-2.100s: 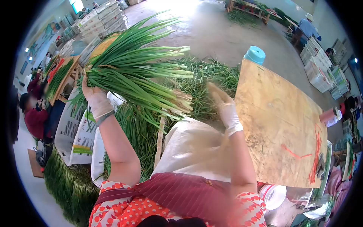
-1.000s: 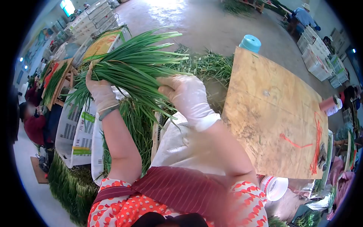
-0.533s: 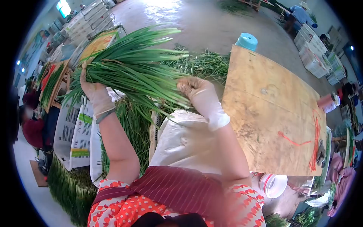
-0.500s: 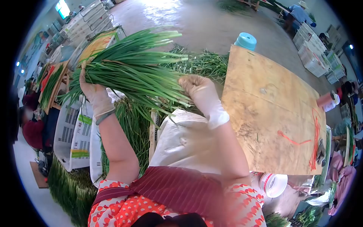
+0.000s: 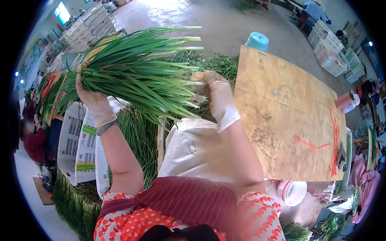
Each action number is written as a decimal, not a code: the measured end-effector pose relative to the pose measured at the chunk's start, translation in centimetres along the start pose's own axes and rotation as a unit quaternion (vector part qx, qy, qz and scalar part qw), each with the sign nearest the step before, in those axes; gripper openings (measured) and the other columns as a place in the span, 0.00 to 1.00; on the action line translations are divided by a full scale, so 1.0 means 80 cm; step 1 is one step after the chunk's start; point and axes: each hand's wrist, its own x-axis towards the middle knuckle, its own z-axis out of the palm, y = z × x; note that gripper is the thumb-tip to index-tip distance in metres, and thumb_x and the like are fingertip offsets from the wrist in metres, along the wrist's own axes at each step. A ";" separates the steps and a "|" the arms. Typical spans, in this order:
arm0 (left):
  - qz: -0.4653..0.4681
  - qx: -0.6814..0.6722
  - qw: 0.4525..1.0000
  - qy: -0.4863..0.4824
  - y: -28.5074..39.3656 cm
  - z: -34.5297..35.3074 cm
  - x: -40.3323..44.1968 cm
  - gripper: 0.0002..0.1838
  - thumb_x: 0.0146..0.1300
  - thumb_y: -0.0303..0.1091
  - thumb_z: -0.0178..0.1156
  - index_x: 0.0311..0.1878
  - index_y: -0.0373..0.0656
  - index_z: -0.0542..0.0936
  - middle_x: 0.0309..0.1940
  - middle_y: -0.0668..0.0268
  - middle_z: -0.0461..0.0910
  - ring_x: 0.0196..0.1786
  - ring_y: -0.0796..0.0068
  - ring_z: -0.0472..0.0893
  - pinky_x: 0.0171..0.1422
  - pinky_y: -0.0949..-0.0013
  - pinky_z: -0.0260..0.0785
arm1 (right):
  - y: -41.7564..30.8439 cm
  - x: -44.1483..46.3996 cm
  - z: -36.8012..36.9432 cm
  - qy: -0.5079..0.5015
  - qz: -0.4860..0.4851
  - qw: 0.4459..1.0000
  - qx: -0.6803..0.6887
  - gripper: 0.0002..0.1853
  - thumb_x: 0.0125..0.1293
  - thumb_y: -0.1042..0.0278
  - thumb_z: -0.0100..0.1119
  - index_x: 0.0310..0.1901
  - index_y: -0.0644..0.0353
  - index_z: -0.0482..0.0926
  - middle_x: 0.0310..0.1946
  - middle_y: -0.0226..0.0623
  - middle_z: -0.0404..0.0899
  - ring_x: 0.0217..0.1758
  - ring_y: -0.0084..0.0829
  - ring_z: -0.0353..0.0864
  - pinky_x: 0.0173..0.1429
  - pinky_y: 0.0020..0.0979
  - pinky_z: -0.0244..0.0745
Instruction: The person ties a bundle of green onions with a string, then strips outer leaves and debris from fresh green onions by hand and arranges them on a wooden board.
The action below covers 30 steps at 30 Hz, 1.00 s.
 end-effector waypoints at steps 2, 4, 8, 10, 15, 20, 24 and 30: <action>0.009 0.007 1.000 0.005 0.001 -0.002 0.002 0.16 0.61 0.36 0.47 0.49 0.42 0.74 0.48 0.57 0.76 0.50 0.58 0.75 0.53 0.48 0.70 | 0.015 0.022 -0.036 0.015 -0.036 0.999 0.032 0.11 0.67 0.62 0.50 0.41 0.62 0.75 0.34 0.33 0.79 0.34 0.26 0.79 0.29 0.25 0.71; 0.013 0.012 0.999 0.048 0.002 -0.010 0.008 0.16 0.62 0.37 0.47 0.49 0.41 0.74 0.48 0.58 0.76 0.49 0.58 0.76 0.52 0.49 0.70 | 0.018 0.041 -0.075 0.006 -0.082 0.991 0.103 0.12 0.67 0.62 0.50 0.43 0.62 0.75 0.34 0.34 0.79 0.36 0.27 0.79 0.37 0.27 0.74; 0.035 0.048 0.996 0.072 0.005 -0.018 0.009 0.16 0.62 0.37 0.46 0.49 0.42 0.74 0.47 0.58 0.76 0.49 0.59 0.76 0.51 0.49 0.71 | 0.009 0.019 -0.080 0.160 -0.103 0.912 -0.364 0.16 0.67 0.60 0.50 0.51 0.61 0.73 0.36 0.35 0.79 0.41 0.27 0.78 0.47 0.27 0.72; 0.026 0.021 0.996 0.084 0.006 -0.020 0.007 0.15 0.62 0.36 0.46 0.48 0.41 0.74 0.47 0.58 0.77 0.48 0.59 0.76 0.51 0.50 0.71 | -0.004 -0.014 -0.063 -0.032 -0.101 0.900 -0.423 0.20 0.65 0.60 0.54 0.54 0.63 0.72 0.39 0.38 0.79 0.44 0.25 0.76 0.51 0.25 0.70; 0.045 0.025 0.994 0.094 -0.001 -0.029 0.010 0.15 0.60 0.34 0.47 0.47 0.40 0.75 0.46 0.57 0.77 0.48 0.59 0.76 0.52 0.51 0.71 | 0.007 -0.042 -0.012 -0.132 0.028 0.966 -0.222 0.19 0.58 0.61 0.63 0.45 0.68 0.78 0.41 0.40 0.80 0.43 0.21 0.76 0.49 0.22 0.70; 0.059 0.018 0.994 0.089 0.000 -0.026 0.011 0.14 0.58 0.33 0.48 0.44 0.38 0.77 0.44 0.56 0.78 0.48 0.59 0.76 0.54 0.52 0.70 | 0.028 -0.024 0.010 -0.079 0.049 0.976 -0.197 0.17 0.58 0.69 0.63 0.47 0.69 0.76 0.39 0.36 0.80 0.37 0.19 0.77 0.42 0.20 0.72; 0.060 0.014 0.993 0.103 0.006 -0.036 0.016 0.13 0.58 0.33 0.49 0.41 0.38 0.78 0.42 0.55 0.79 0.47 0.61 0.77 0.54 0.54 0.70 | 0.032 -0.029 0.023 -0.063 -0.015 0.984 -0.168 0.16 0.60 0.72 0.60 0.49 0.67 0.74 0.38 0.37 0.80 0.38 0.20 0.77 0.43 0.19 0.73; 0.054 -0.010 0.992 0.114 0.009 -0.026 0.009 0.13 0.57 0.32 0.51 0.41 0.37 0.78 0.42 0.55 0.79 0.46 0.61 0.77 0.54 0.55 0.70 | 0.032 -0.038 0.032 -0.100 -0.007 0.976 -0.195 0.14 0.59 0.72 0.60 0.46 0.68 0.75 0.38 0.38 0.80 0.38 0.23 0.79 0.47 0.23 0.76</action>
